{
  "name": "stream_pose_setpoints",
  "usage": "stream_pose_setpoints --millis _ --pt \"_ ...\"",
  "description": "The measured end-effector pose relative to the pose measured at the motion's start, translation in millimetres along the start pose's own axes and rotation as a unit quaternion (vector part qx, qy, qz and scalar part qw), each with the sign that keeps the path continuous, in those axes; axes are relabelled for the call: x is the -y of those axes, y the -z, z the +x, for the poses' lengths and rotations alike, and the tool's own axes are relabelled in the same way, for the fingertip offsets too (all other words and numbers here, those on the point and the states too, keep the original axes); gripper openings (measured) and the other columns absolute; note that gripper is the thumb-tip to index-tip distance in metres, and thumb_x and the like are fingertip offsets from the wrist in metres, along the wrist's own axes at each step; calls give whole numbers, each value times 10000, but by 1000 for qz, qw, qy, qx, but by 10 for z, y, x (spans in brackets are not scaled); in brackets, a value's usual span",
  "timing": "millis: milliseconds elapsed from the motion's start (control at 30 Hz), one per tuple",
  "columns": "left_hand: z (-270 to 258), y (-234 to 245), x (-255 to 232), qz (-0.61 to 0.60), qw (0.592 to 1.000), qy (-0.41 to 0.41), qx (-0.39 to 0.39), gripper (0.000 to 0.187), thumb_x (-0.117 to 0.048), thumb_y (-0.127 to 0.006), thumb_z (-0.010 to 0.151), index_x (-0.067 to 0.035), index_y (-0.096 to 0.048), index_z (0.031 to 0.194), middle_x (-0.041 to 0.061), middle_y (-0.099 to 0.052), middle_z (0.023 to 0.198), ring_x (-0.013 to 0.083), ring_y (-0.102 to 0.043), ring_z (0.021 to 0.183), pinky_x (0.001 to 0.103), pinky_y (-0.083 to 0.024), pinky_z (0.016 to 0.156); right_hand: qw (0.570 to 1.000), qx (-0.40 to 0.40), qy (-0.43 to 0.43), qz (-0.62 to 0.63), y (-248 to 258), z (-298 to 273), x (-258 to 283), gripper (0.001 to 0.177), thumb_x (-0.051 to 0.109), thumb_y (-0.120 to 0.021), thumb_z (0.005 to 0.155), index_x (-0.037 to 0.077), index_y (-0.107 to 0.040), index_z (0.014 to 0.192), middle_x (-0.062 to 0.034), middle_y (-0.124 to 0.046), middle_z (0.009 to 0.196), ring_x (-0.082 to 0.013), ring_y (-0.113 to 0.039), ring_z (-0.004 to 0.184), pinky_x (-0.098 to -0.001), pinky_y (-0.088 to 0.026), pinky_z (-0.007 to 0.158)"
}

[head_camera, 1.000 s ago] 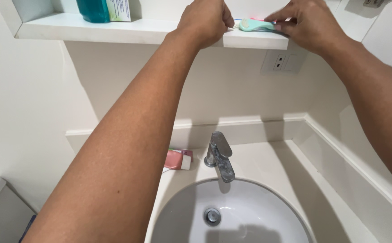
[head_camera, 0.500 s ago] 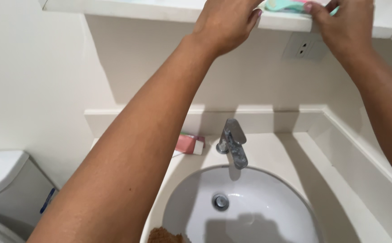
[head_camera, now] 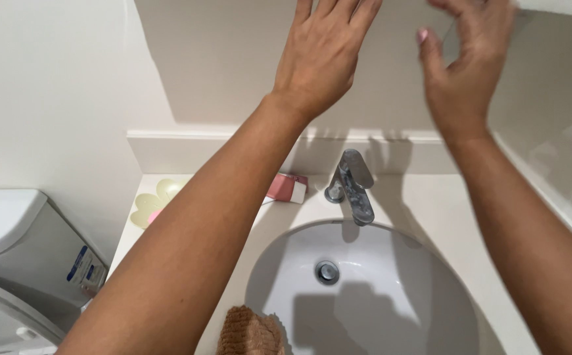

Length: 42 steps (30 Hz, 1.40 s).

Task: The person organizes toiletries on a bathroom shelf, then washes hands and wipes the sink and countertop with a cloth. The person places the cloth on the counter after drying the surfaces.

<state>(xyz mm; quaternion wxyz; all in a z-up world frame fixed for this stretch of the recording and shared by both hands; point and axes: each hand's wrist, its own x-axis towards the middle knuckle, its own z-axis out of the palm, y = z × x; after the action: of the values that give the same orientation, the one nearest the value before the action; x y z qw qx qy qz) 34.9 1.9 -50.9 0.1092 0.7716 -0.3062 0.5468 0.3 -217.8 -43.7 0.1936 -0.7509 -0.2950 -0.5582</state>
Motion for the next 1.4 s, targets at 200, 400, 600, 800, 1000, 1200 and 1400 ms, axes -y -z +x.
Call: stream_pose_setpoints --millis 200,400,600,800,1000,1200,1400 --pt "-712 -85 -99 -26 999 7 27 811 89 -610 830 -46 -385 1597 157 -293 1693 335 -202 1587 595 -123 1305 988 70 -95 97 -378 -540 369 294 -17 -677 1018 97 -685 1288 -116 -590 1436 -289 -563 1391 -416 -491 1191" --pt "-1830 -351 -347 -195 952 155 175 727 57 -601 763 24 -424 1467 212 -388 1573 392 -290 1496 563 -200 1242 934 224 -237 148 -716 -1229 638 382 -12 -682 899 87 -655 1266 -96 -617 1315 -233 -620 1190 -363 -546 971" --pt "-2660 -608 -518 -87 909 254 318 723 -36 -615 839 18 -358 1513 236 -318 1603 405 -233 1517 595 -219 1194 934 330 -137 26 -994 -1636 644 382 53 -712 868 106 -670 1244 -96 -619 1352 -315 -573 1262 -459 -464 1067" --pt "-2910 -654 -537 -55 838 288 460 736 -225 -645 918 -8 -299 1531 210 -222 1629 377 -156 1530 610 -112 1216 889 429 -155 53 -1346 -2096 625 630 4 -670 816 104 -518 1418 -162 -456 1515 -378 -446 1377 -471 -401 1121" --pt "-3010 -637 -485 -42 854 257 451 663 -221 -635 926 -40 -377 1510 178 -279 1626 348 -198 1528 595 -116 1220 844 506 -177 21 -1486 -2485 551 777 119 -752 808 112 -390 1496 -183 -345 1594 -402 -380 1369 -514 -332 1116" --pt "-2987 -594 -384 -6 862 280 422 593 -187 -623 924 -38 -440 1468 179 -350 1581 348 -263 1496 637 -160 1189 831 513 -215 6 -1511 -2359 567 645 201 -716 880 131 -460 1468 -148 -533 1396 -351 -544 1253 -474 -462 1055" --pt "-2973 -525 -292 10 864 267 427 619 -33 -627 876 -79 -460 1470 155 -406 1561 346 -347 1476 585 -250 1179 819 523 -235 -7 -1574 -2189 672 625 252 -772 844 74 -510 1383 -144 -601 1316 -343 -576 1192 -464 -466 1050"
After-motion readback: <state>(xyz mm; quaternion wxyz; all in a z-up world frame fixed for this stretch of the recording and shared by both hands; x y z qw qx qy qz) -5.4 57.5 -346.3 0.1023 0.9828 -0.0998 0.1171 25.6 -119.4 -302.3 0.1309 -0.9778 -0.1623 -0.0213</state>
